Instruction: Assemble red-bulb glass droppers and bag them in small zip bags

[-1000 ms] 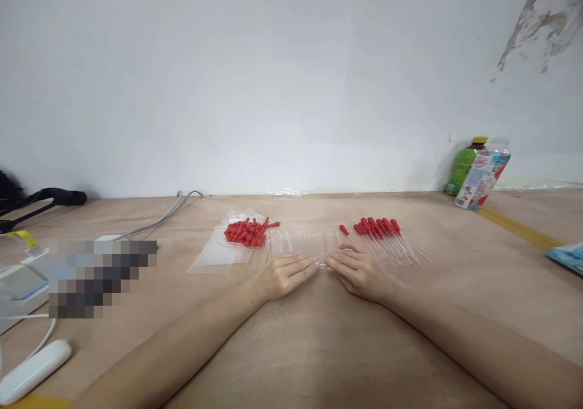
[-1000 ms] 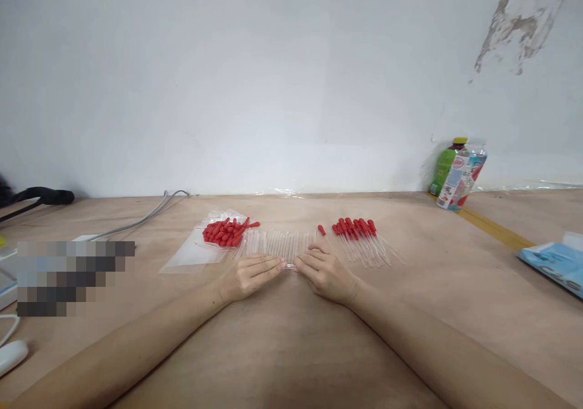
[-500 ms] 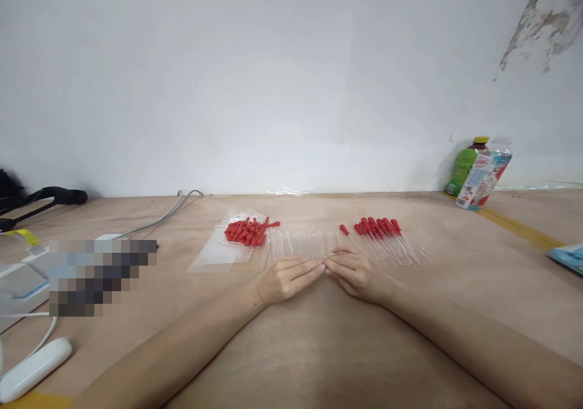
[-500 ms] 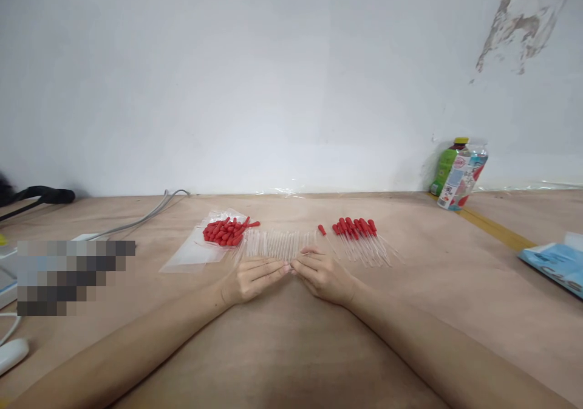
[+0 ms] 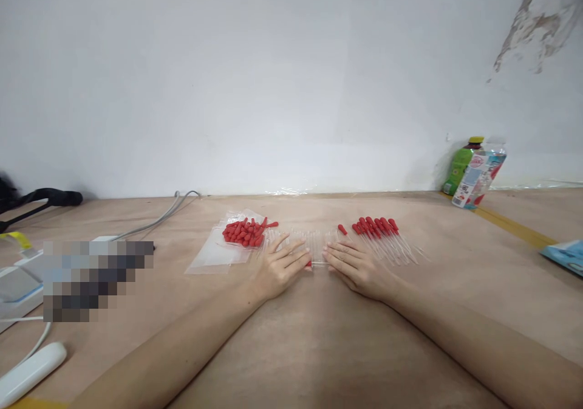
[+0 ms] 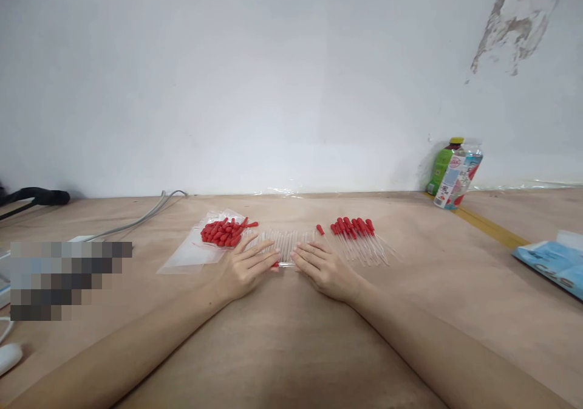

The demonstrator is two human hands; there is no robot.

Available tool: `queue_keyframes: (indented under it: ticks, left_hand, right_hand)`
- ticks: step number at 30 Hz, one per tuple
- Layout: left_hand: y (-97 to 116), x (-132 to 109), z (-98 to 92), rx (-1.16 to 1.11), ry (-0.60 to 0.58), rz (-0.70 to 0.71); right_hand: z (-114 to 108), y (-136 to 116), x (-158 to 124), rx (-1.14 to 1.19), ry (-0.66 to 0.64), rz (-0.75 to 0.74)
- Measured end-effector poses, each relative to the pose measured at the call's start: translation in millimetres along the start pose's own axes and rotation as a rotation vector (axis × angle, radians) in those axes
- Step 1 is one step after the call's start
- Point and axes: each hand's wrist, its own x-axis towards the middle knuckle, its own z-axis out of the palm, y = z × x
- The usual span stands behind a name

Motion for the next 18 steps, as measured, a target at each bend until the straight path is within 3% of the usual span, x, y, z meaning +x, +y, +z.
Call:
queue_keyframes:
  ticks: [18]
  left_hand:
    - [6, 0, 11.1, -0.238, -0.001, -0.070]
  right_hand:
    - [4, -3, 2, 0.118, 0.019, 0.021]
